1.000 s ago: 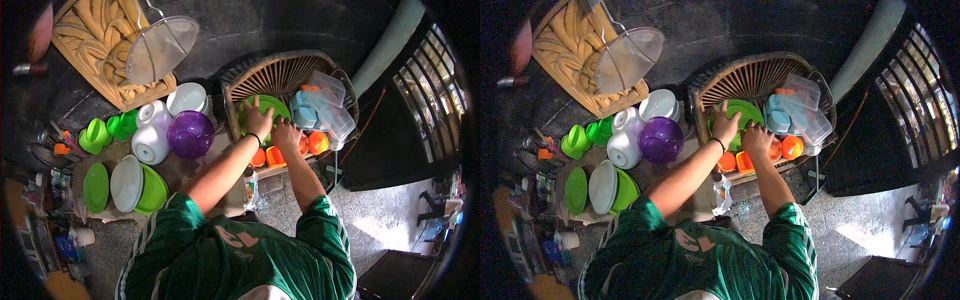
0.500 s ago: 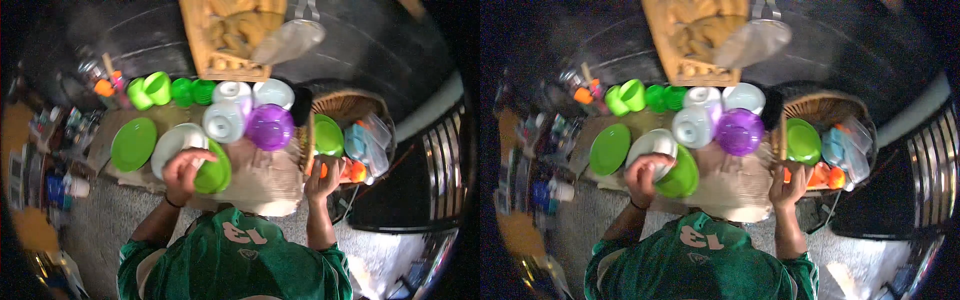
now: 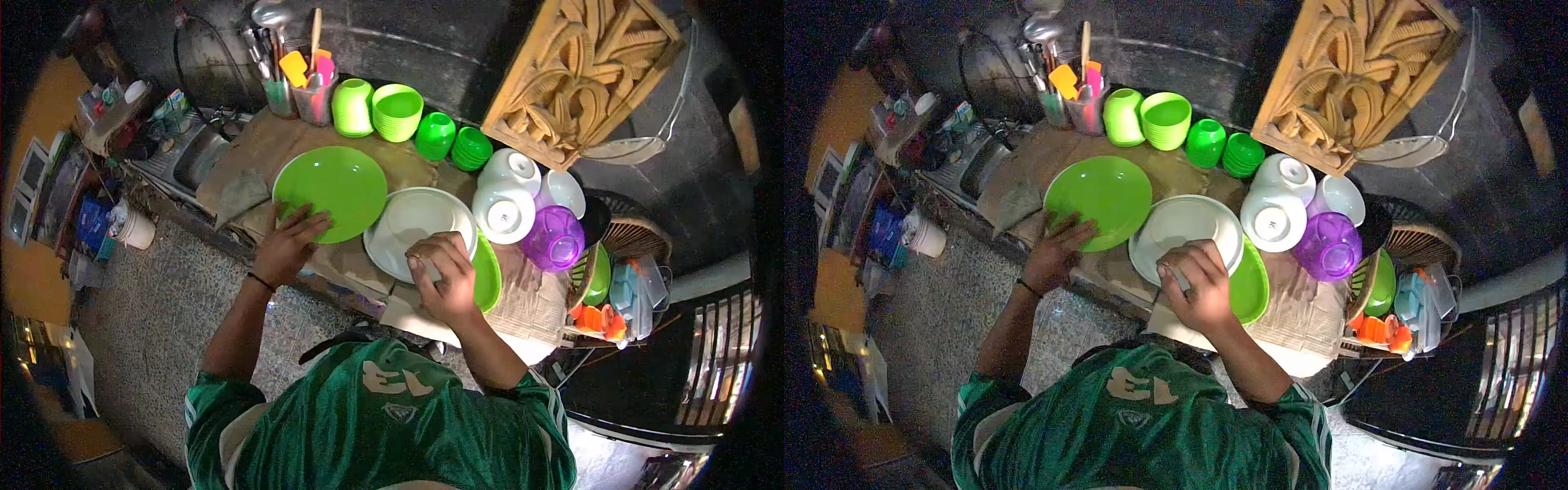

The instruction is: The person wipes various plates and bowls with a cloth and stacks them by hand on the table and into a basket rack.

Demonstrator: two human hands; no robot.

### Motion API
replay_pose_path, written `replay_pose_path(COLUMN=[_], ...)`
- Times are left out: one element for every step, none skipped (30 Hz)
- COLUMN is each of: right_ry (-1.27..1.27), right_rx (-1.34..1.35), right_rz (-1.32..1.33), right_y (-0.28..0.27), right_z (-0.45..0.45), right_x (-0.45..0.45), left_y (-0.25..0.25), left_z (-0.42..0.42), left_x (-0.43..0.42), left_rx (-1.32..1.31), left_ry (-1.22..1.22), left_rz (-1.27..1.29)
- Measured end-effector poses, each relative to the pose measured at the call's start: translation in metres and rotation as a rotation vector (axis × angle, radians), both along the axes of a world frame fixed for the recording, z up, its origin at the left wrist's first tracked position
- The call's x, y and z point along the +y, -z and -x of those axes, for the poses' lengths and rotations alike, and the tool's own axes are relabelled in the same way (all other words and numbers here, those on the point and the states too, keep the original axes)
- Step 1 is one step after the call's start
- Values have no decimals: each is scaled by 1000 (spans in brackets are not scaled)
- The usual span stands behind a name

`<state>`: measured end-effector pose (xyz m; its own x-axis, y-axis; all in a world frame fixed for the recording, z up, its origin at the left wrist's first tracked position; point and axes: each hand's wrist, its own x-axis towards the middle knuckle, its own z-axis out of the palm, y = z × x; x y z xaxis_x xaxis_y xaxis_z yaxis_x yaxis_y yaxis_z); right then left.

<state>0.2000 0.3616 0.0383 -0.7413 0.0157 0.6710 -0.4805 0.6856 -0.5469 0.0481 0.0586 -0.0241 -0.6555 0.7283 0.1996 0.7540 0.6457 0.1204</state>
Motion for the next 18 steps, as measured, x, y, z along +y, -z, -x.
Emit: replay_pose_path(right_ry=[-4, -9, -12, -1, 5, 12, 18, 23, 44, 65, 70, 78, 85, 90, 95, 100, 103, 110], right_rx=[-2, -13, -24, -43, -45, -71, -97, -97, -97, -97, -98, -109, -119, -118, -120, -121, -117, -123], right_rz=[-4, 2, 11, 10, 8, 25, 43, 42, 62, 83, 84, 85, 86, 87, 87, 87, 89, 91], right_y=[1, 1, 1, -1, -1, -2, -3, -1, 3, 5, 5, 3, 3, 3, 4, 4, 3, 1], right_z=[7, 12, 15, 18, 19, 21, 22, 23, 24, 25, 25, 25, 25, 25, 24, 24, 23, 22], right_x=[-7, -14, -19, -23, -25, -25, -25, -25, -25, -25, -26, -27, -27, -27, -27, -26, -26, -25], left_y=[-1, -2, -3, -1, 0, 1, 3, 4, 5, 5, 5, 4, 3, 1, 1, 3, 7, 9], left_z=[0, -1, -1, 0, 2, 4, 6, 7, 8, 8, 8, 7, 6, 4, 2, 1, 2, 3], left_x=[-1, -1, -3, -8, -11, -12, -13, -14, -16, -16, -16, -15, -14, -13, -12, -13, -15, -16], left_rx=[-2, -4, -5, -9, 7, 24, 24, 22, 20, 19, -6, -32, -34, -23, -14, -14, 18, 52], left_ry=[-4, 24, 53, 56, 89, 123, 129, 135, 141, 145, 126, 107, 112, 116, 119, 123, 134, 146], left_rz=[-4, -47, -87, -89, -119, -151, -154, -215, -275, -275, -301, -327, -326, -338, -350, -348, -371, -394])
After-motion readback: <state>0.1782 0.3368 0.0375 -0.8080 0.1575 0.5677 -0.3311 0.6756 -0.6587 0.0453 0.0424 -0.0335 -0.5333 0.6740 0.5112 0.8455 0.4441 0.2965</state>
